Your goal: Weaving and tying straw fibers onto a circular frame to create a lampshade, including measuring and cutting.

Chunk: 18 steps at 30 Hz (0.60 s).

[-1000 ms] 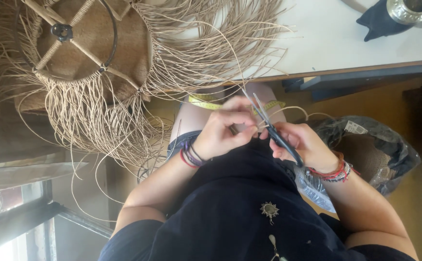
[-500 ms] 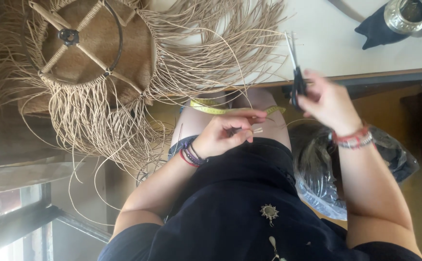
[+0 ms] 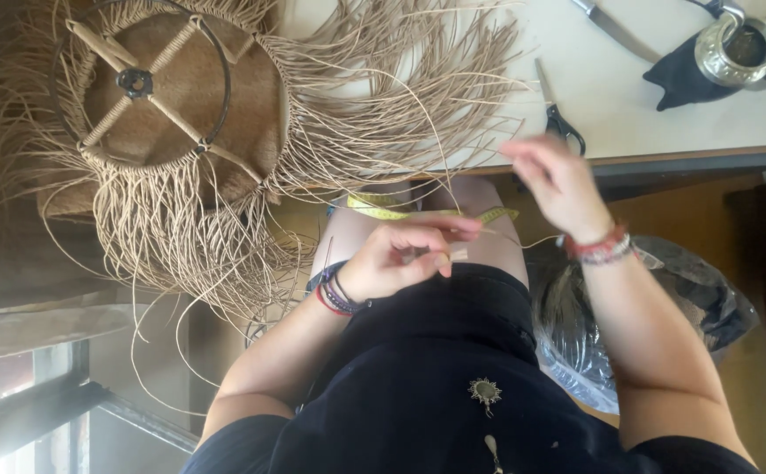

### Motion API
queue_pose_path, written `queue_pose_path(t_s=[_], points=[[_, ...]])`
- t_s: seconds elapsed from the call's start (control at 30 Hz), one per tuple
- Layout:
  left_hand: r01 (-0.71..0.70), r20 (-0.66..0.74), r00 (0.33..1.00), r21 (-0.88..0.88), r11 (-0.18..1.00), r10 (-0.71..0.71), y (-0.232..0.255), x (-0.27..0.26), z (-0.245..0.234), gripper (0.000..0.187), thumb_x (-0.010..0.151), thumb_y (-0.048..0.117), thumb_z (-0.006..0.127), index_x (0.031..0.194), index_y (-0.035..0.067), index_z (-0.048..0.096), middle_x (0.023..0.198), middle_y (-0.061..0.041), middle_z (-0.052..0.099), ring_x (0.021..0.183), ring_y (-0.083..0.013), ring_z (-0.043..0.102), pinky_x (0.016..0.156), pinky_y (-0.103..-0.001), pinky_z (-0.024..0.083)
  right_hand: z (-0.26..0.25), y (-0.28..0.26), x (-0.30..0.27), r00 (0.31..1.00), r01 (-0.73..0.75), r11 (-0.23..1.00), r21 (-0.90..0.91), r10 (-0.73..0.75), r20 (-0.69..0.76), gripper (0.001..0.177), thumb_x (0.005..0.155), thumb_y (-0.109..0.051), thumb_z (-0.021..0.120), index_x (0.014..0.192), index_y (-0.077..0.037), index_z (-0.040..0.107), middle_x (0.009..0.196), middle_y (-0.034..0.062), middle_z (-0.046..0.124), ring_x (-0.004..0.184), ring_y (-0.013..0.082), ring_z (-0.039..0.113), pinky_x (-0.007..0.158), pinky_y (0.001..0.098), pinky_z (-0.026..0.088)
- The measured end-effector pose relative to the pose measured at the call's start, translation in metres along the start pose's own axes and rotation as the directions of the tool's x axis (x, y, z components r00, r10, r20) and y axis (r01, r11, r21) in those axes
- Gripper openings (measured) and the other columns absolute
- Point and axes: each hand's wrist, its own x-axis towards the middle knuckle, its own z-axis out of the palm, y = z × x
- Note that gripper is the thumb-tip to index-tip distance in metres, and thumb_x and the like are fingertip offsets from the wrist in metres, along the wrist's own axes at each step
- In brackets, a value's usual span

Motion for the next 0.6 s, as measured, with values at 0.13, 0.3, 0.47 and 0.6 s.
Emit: queue_pose_path(t_s=[0.13,0.3,0.47,0.6], points=[[-0.041,-0.083,0.996,-0.033,0.999,0.038,-0.013,0.006,-0.006,0.019,0.099,0.009,0.062,0.084,0.001,0.071,0.139,-0.031,0.058,0.127,-0.0434,0.062,0.111,-0.057,0.047,0.006,-0.073,-0.038,0.938,-0.219,0.882,0.417,0.073,0.339,0.033,0.105,-0.009,0.05,0.082,-0.007,0.073,0.069,0.0091,0.076,0.059,0.0194,0.067,0.072,0.0367,0.058],[0.017,-0.541,0.84,0.106,0.994,0.043,-0.025,0.018,0.014,0.023,0.106,0.014,0.058,0.097,0.003,0.077,0.144,-0.02,0.06,0.119,-0.0266,0.067,0.096,-0.038,0.059,0.033,-0.12,-0.048,0.962,-0.201,0.823,0.532,0.269,-0.052,0.024,0.106,-0.007,0.052,0.101,0.001,0.074,0.074,0.0147,0.074,0.049,0.0154,0.067,0.05,0.0237,0.055],[0.0,-0.633,0.771,0.107,0.994,0.068,-0.038,0.031,0.028,0.023,0.107,0.012,0.058,0.102,0.002,0.077,0.137,-0.021,0.064,0.116,-0.0332,0.069,0.096,-0.044,0.06,0.064,-0.122,-0.05,0.951,-0.078,0.833,0.548,0.227,-0.209,0.023,0.106,-0.007,0.055,0.106,0.004,0.074,0.083,0.0187,0.076,0.053,0.0204,0.072,0.051,0.0265,0.057],[0.005,-0.665,0.738,0.173,0.985,0.114,-0.043,0.036,0.029,0.019,0.105,0.015,0.062,0.102,0.006,0.079,0.13,-0.018,0.07,0.115,-0.0345,0.07,0.094,-0.044,0.059,0.069,-0.12,-0.045,0.939,0.015,0.869,0.495,0.158,-0.305,0.023,0.107,-0.007,0.055,0.1,0.004,0.075,0.074,0.0137,0.071,0.049,0.0161,0.067,0.046,0.0238,0.052]])
